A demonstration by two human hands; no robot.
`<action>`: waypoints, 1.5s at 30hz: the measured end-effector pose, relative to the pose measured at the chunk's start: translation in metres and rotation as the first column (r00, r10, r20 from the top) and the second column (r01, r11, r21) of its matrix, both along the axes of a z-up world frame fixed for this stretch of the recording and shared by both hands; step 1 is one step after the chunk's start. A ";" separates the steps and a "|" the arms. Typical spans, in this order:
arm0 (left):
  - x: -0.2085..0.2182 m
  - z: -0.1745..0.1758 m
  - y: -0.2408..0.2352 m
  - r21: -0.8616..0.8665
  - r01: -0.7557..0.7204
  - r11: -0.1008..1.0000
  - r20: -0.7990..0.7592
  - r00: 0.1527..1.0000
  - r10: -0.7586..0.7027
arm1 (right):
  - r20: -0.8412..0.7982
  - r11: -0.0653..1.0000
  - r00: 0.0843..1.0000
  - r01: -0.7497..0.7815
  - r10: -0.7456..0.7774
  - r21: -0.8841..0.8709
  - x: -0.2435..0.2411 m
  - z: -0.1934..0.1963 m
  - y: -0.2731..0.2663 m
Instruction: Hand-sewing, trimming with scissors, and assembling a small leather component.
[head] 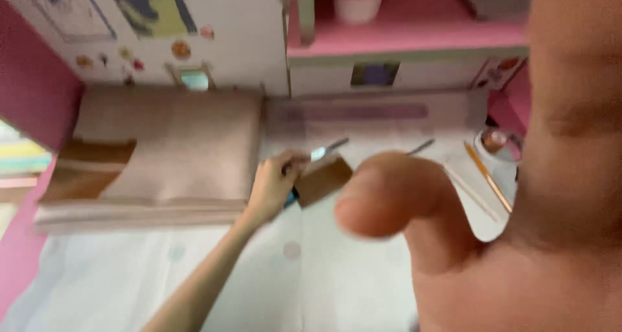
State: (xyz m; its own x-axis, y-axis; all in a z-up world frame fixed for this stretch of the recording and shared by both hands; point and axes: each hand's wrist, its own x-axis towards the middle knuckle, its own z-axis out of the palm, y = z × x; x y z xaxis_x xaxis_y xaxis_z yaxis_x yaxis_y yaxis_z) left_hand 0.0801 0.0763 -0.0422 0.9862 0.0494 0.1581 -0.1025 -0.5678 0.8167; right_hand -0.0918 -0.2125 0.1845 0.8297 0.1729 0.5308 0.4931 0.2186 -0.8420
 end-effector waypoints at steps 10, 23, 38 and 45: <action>-0.001 0.005 -0.009 -0.070 -0.065 0.995 -0.062 0.996 0.061 | 0.215 1.000 0.977 -0.011 0.015 -0.018 0.268 -0.167 0.009; -0.006 0.022 -0.008 -0.049 -0.094 0.994 -0.257 0.963 0.078 | 0.210 0.986 0.963 0.163 -0.169 0.045 0.266 -0.208 0.000; -0.007 0.029 -0.010 -0.053 -0.100 0.994 -0.302 0.950 0.080 | 0.193 0.968 0.949 0.250 -0.250 0.028 0.279 -0.194 -0.030; -0.002 0.016 -0.006 -0.049 -0.074 0.996 -0.242 0.968 0.060 | 0.178 0.963 0.947 0.269 -0.266 0.010 0.290 -0.196 -0.038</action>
State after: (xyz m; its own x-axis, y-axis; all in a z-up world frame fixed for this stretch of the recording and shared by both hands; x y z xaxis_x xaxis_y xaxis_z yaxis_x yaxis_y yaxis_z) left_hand 0.0782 0.0706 -0.0265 0.9890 0.1192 -0.0880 0.1375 -0.5183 0.8441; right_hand 0.1981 -0.2508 -0.0117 0.7401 -0.0336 0.6716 0.6724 0.0468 -0.7387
